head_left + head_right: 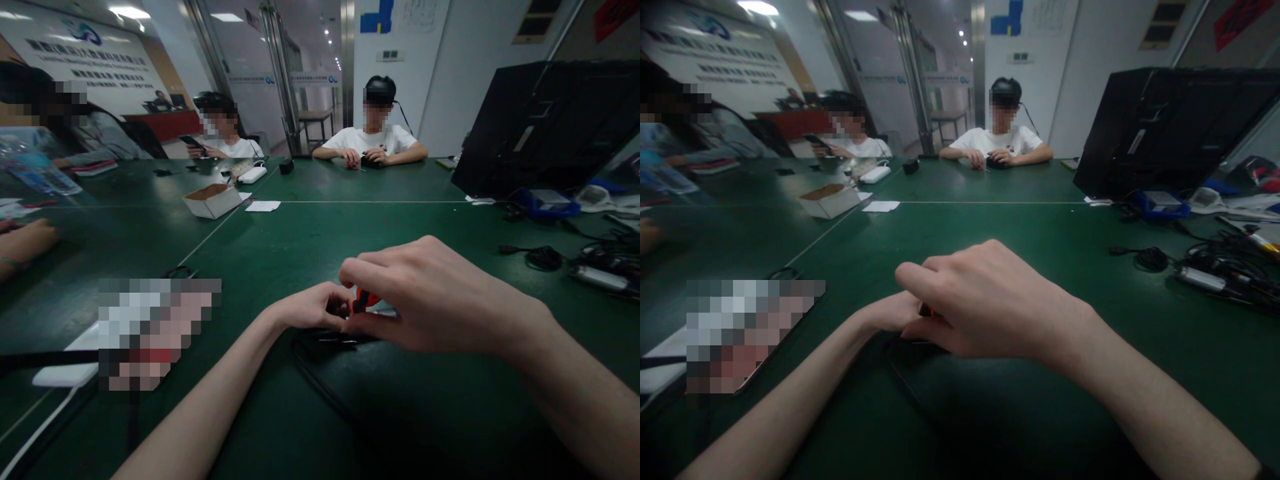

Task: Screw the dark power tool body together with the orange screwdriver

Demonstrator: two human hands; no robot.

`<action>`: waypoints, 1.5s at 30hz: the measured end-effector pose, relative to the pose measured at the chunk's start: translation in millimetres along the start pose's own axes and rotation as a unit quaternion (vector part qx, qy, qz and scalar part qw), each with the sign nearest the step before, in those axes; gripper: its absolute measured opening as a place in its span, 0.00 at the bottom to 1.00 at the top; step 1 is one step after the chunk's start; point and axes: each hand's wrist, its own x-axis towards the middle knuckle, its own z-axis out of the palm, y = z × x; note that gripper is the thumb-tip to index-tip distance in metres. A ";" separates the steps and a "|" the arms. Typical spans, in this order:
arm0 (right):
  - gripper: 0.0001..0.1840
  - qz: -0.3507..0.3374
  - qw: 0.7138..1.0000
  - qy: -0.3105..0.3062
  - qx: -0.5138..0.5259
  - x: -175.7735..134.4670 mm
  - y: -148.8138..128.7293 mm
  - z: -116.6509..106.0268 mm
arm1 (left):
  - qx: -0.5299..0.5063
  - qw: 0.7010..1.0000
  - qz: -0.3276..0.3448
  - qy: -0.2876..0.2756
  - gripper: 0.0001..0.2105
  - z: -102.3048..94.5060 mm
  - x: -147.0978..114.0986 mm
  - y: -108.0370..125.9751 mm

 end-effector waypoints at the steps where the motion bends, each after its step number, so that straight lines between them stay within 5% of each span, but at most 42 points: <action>1: 0.07 0.001 1.000 -0.003 0.010 0.2 -0.6 -0.9 | 0.000 1.000 -0.007 -0.004 0.09 -0.2 0.0 -0.5; 15: 0.07 0.006 0.999 0.015 -0.044 -0.1 0.0 1.8 | -0.013 1.000 -0.001 0.009 0.06 1.4 -0.5 0.7; 26: 0.05 0.000 1.000 -0.009 0.030 0.2 -2.3 0.3 | -0.012 0.999 -0.031 0.006 0.06 1.9 0.2 2.9; 34: 0.06 0.012 0.999 0.015 -0.036 0.6 0.0 2.3 | 0.014 0.999 -0.008 0.032 0.07 4.2 -1.9 -0.9; 45: 0.05 0.006 1.000 -0.006 0.024 0.7 -3.9 0.4 | 0.000 1.000 -0.029 0.000 0.07 0.5 -0.5 1.8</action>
